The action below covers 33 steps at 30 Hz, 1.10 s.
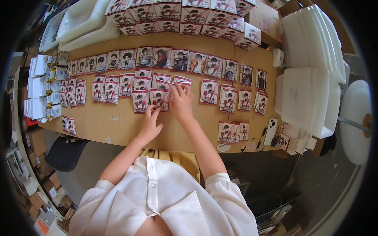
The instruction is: The person repeatedly picks up small printed boxes from a table, turns them over to inspect the sides, and places them back in rows. They also move a white plastic basket and arrange several white cardboard boxes on the table.
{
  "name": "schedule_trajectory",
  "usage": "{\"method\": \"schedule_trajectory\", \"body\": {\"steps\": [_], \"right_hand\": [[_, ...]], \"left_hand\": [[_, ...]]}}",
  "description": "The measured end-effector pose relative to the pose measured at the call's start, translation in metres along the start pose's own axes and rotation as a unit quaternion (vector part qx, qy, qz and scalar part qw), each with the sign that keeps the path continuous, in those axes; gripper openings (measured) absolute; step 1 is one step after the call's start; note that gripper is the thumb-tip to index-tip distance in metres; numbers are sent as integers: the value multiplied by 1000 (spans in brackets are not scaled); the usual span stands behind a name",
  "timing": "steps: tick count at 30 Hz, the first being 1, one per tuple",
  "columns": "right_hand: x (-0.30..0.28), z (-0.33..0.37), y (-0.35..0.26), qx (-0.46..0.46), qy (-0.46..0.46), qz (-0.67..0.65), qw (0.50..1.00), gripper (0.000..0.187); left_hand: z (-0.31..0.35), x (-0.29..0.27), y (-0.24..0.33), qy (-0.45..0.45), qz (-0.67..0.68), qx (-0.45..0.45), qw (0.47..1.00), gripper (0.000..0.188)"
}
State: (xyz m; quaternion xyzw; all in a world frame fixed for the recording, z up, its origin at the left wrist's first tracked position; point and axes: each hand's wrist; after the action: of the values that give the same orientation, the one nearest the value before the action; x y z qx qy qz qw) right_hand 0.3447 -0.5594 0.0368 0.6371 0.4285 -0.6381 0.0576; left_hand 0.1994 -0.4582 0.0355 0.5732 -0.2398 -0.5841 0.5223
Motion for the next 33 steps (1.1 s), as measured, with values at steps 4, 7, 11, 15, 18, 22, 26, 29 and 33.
{"method": "schedule_trajectory", "body": {"steps": [4,7,11,15,18,22,26,29,33], "right_hand": [[3,-9,-5,7,-31,-18,999,53],[8,-10,-8,5,-35,-10,999,54],[2,-6,-5,20,-30,-28,999,53],[-24,17,13,23,63,-102,993,52],[-59,64,41,108,82,-38,990,47],[-108,126,69,303,4,192,933,67],[-117,164,93,354,-65,279,890,85],[-114,164,96,357,-22,237,903,72],[-114,161,85,358,-87,70,927,46]], "left_hand": [[-2,-1,1,-2,-17,8,1000,66],[-3,-1,1,-11,-10,4,1000,66],[-4,2,6,-2,-25,1,1000,64],[0,0,0,1,-28,23,999,60],[2,-3,6,-4,-12,8,1000,54],[6,-6,11,10,-16,3,1000,45],[6,1,24,20,-14,12,1000,37],[5,10,39,10,20,26,999,34],[7,29,56,-92,82,-24,992,40]]}}
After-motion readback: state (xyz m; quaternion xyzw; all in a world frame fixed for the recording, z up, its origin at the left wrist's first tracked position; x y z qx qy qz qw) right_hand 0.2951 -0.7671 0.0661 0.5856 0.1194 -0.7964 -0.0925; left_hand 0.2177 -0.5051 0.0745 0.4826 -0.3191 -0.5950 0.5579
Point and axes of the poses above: each hand's wrist, its own z-axis away from the middle knuckle, its own x-axis out of the palm, y = z × x, and after that the axes turned 7 degrees about z, right-handed
